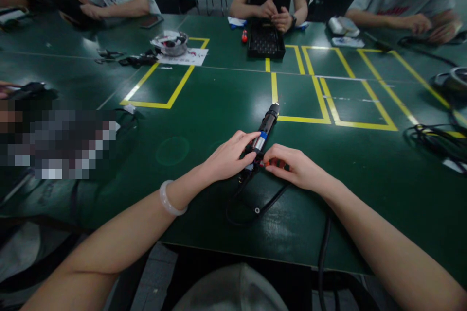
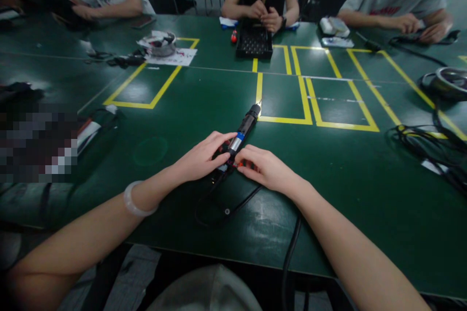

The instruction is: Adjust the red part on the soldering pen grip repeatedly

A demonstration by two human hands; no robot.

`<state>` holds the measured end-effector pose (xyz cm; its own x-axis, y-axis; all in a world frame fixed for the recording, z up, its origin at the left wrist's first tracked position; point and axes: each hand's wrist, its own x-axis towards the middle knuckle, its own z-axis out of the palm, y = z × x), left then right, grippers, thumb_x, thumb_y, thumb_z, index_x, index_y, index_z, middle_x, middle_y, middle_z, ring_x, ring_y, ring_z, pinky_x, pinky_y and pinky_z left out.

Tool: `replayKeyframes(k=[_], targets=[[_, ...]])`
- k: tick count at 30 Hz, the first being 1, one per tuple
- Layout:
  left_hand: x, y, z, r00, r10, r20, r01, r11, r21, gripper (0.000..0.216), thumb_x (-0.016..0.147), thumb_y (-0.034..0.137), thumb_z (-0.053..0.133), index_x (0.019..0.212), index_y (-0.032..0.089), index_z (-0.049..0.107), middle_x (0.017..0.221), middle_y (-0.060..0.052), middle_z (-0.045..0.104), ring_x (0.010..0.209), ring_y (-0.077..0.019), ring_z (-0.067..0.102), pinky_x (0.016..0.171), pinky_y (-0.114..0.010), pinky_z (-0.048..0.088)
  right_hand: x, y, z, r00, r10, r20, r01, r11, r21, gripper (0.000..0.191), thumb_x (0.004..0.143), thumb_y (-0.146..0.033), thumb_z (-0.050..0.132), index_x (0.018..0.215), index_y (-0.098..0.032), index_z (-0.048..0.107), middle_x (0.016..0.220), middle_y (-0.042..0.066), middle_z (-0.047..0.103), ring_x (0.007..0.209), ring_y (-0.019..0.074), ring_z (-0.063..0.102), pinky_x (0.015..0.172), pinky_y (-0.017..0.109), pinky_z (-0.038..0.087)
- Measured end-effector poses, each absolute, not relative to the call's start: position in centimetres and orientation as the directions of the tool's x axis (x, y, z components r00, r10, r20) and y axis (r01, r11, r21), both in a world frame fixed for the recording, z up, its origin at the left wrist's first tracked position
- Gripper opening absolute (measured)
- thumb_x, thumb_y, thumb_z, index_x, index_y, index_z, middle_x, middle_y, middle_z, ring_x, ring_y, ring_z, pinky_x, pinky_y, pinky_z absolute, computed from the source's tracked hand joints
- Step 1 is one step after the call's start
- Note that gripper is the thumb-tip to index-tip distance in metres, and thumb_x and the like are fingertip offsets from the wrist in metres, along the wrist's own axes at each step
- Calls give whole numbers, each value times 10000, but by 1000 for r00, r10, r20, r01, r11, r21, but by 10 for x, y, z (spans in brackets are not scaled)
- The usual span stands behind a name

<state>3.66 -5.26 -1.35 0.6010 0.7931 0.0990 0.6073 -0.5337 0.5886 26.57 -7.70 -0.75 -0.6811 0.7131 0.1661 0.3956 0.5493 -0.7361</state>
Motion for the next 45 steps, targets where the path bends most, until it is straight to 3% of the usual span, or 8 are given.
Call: replayKeyframes(k=[6,11,17,30,39,45], targets=[[37,-56,-9,605,794,60,653,-538,533,528,987,464,366,1480,275,382,1177,-79,511,1059,-210,551,920,-363,470,267,-76,-7,-692,695,197,403,597,-693,109,938,-200,540,1000,-209,629,1019,73,597,875,182,607,761,298,510],[38,-65,-4,642,767,24,725,-616,307,752,851,676,504,1500,325,361,1106,-86,502,978,-252,546,815,-379,481,268,-75,-8,-684,700,207,432,617,-658,121,942,-227,551,995,-196,655,960,69,600,848,182,606,739,287,485],[44,-74,-3,610,792,13,775,-600,201,783,842,665,523,1520,333,317,1025,-89,491,901,-249,537,761,-362,471,264,-76,-12,-684,705,187,437,602,-668,98,937,-230,556,946,-190,645,839,36,647,713,152,598,652,253,451],[54,-78,6,544,831,-113,838,-545,29,753,895,722,336,1552,407,145,1018,-83,577,874,-266,641,748,-347,467,256,-83,-7,-615,773,160,472,522,-711,135,896,-106,495,928,-178,604,888,28,700,709,134,629,650,232,459],[57,-77,9,540,835,-108,842,-536,61,570,917,622,396,1443,403,389,925,-61,578,814,-243,648,652,-293,451,259,-80,-12,-595,788,156,448,487,-750,143,886,-112,488,976,-192,563,886,30,669,757,149,632,660,248,470],[47,-68,8,495,860,-123,868,-494,41,616,886,614,450,1472,476,319,972,-58,579,853,-254,644,671,-302,453,271,-70,-21,-435,873,221,408,410,-816,141,927,-182,491,1054,-187,553,849,31,663,750,146,629,642,255,485]])
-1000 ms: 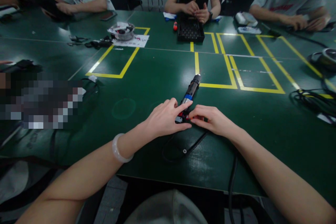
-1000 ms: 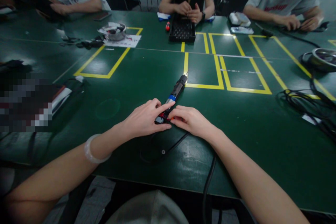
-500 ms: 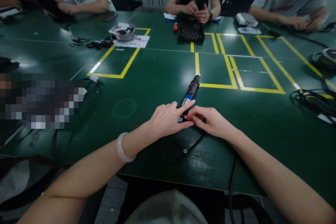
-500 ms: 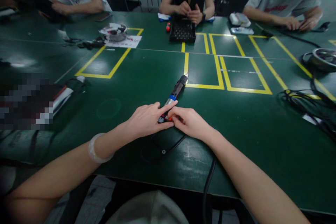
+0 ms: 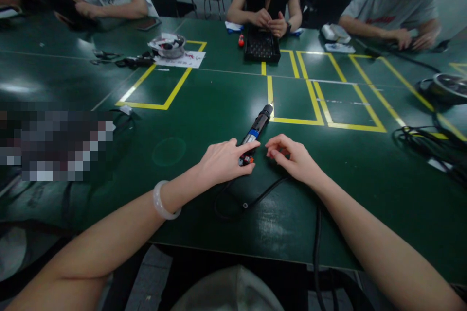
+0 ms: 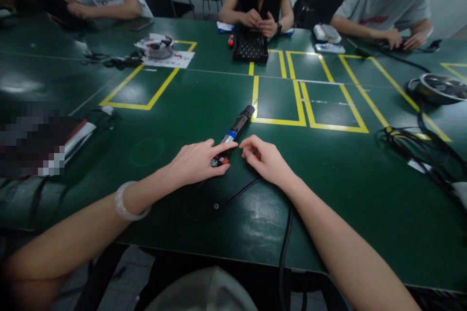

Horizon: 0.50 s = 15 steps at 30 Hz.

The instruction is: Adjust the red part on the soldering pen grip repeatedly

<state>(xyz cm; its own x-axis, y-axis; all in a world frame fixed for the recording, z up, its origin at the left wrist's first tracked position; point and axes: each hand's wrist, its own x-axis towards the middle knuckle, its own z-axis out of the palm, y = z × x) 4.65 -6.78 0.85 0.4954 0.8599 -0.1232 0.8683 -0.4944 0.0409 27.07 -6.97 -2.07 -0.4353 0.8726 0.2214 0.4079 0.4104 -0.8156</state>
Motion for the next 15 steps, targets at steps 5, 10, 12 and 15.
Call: replayKeyframes(k=[5,10,12,15], targets=[[15,-43,10,357,921,-160,932,-361,0,636,887,657,387,1490,485,284,1054,-71,592,941,-295,633,743,-356,468,279,-62,-30,-334,916,222,355,341,-870,157,928,-215,497,1071,-190,553,846,34,646,704,140,603,562,244,460],[-41,0,9,134,972,-191,986,-150,-67,737,856,742,310,1515,416,282,1213,-117,591,1049,-365,597,822,-443,461,279,-62,-34,-325,921,214,320,320,-892,153,925,-218,503,1064,-191,561,855,36,644,703,139,604,558,245,467],[-67,20,7,66,981,-184,994,-82,-79,769,841,762,300,1518,397,287,1260,-130,589,1087,-398,580,838,-476,450,278,-62,-34,-329,921,209,314,316,-895,144,925,-223,505,1052,-191,564,853,36,643,705,139,606,560,246,471],[-105,49,5,-13,987,-160,998,3,-62,808,802,782,338,1512,395,313,1334,-121,572,1122,-435,557,856,-518,427,276,-63,-33,-335,922,195,317,305,-898,140,922,-226,506,1040,-188,570,848,36,643,702,140,605,560,248,475]])
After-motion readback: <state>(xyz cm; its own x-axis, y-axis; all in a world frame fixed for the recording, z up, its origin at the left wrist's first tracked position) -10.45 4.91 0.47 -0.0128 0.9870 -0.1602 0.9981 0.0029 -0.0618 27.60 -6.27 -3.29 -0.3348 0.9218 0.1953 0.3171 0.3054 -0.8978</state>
